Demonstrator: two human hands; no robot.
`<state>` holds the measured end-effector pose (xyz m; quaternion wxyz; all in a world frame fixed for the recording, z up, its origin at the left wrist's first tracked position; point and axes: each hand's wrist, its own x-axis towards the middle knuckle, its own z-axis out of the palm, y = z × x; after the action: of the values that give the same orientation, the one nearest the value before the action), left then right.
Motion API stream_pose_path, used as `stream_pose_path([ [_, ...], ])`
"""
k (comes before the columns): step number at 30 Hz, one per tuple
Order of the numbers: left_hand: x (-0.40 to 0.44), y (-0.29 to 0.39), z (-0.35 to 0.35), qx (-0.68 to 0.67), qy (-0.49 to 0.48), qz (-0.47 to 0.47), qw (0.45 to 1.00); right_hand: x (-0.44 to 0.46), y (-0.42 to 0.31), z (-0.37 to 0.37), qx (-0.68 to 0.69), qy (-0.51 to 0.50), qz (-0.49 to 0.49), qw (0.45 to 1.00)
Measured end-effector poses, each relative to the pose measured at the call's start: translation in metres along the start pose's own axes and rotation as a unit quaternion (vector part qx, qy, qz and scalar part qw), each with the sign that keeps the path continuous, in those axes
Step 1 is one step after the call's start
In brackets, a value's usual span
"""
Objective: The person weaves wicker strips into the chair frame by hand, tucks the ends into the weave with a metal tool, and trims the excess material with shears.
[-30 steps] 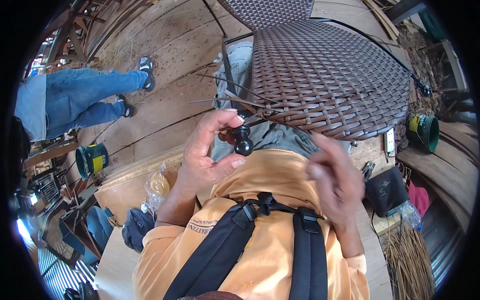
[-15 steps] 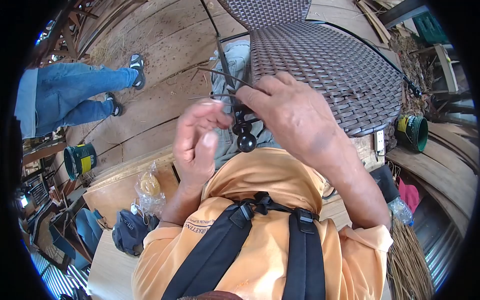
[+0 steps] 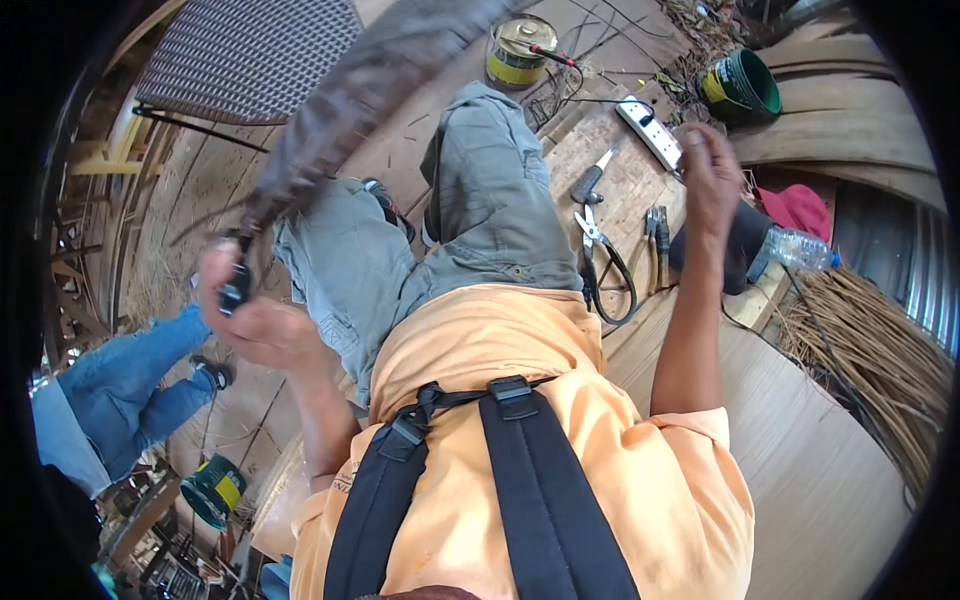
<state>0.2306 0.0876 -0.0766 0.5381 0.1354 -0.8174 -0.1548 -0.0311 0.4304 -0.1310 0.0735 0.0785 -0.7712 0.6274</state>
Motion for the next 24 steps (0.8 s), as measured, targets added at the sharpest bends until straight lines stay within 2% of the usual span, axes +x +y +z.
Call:
stream_pose_path([
  [1, 0.015, -0.005, 0.001, -0.007, -0.001, -0.005, 1.0, -0.002, 0.039, -0.005, -0.034, 0.003, 0.071, 0.997],
  [3, 0.049, -0.019, 0.006, -0.023, 0.001, 0.001, 1.0, -0.012, 0.117, -0.008, -0.016, 0.009, 0.232, 0.972],
  [4, 0.066, -0.026, 0.006, -0.032, 0.001, 0.01, 0.999, -0.017, 0.161, -0.015, -0.123, 0.012, 0.183, 0.975],
  [5, 0.081, -0.029, 0.006, -0.055, 0.012, -0.03, 0.998, -0.026, 0.173, -0.017, -0.157, 0.006, 0.223, 0.962],
  [7, 0.111, -0.032, 0.007, -0.075, 0.025, -0.108, 0.991, -0.041, 0.185, -0.026, -0.143, 0.046, 0.294, 0.944],
  [8, 0.124, -0.033, 0.007, -0.073, 0.03, -0.146, 0.986, -0.048, 0.187, -0.034, -0.188, 0.041, 0.291, 0.937],
  [10, 0.147, -0.057, 0.009, -0.121, 0.032, -0.153, 0.98, -0.052, 0.19, -0.036, -0.272, 0.029, 0.279, 0.921],
  [12, 0.175, -0.079, 0.007, -0.134, 0.028, -0.154, 0.979, -0.051, 0.206, -0.012, -0.269, -0.018, 0.267, 0.925],
  [13, 0.184, -0.087, 0.012, -0.169, 0.046, -0.185, 0.967, -0.053, 0.212, -0.004, -0.271, -0.041, 0.263, 0.925],
  [15, 0.205, -0.104, 0.017, -0.227, 0.103, -0.231, 0.94, -0.048, 0.213, 0.022, -0.366, -0.034, 0.22, 0.904],
  [16, 0.213, -0.12, 0.005, 0.03, 0.0, -0.139, 0.99, -0.042, 0.208, 0.058, -0.397, -0.045, 0.183, 0.898],
  [17, 0.219, -0.123, 0.005, 0.13, 0.002, -0.113, 0.985, -0.038, 0.207, 0.073, -0.369, -0.069, 0.237, 0.896],
  [18, 0.225, -0.129, 0.002, 0.207, 0.007, -0.065, 0.976, -0.037, 0.214, 0.079, -0.364, -0.078, 0.215, 0.903],
  [19, 0.235, -0.148, -0.005, 0.17, -0.011, -0.071, 0.983, -0.037, 0.222, 0.084, -0.359, -0.087, 0.193, 0.909],
  [20, 0.241, -0.127, 0.0, 0.05, 0.018, -0.161, 0.986, -0.036, 0.231, 0.09, -0.354, -0.096, 0.171, 0.915],
  [21, 0.247, -0.137, 0.003, -0.042, 0.055, -0.205, 0.976, -0.029, 0.225, 0.097, -0.403, -0.081, 0.222, 0.884],
  [22, 0.253, -0.145, -0.003, -0.018, 0.049, -0.129, 0.99, -0.021, 0.206, 0.095, -0.414, -0.123, 0.273, 0.86],
  [23, 0.254, -0.152, -0.005, -0.063, 0.058, -0.146, 0.986, -0.027, 0.201, 0.088, -0.419, -0.122, 0.232, 0.869],
  [24, 0.258, -0.141, -0.01, -0.092, 0.042, -0.217, 0.971, -0.029, 0.246, 0.07, -0.413, -0.137, 0.151, 0.887],
])
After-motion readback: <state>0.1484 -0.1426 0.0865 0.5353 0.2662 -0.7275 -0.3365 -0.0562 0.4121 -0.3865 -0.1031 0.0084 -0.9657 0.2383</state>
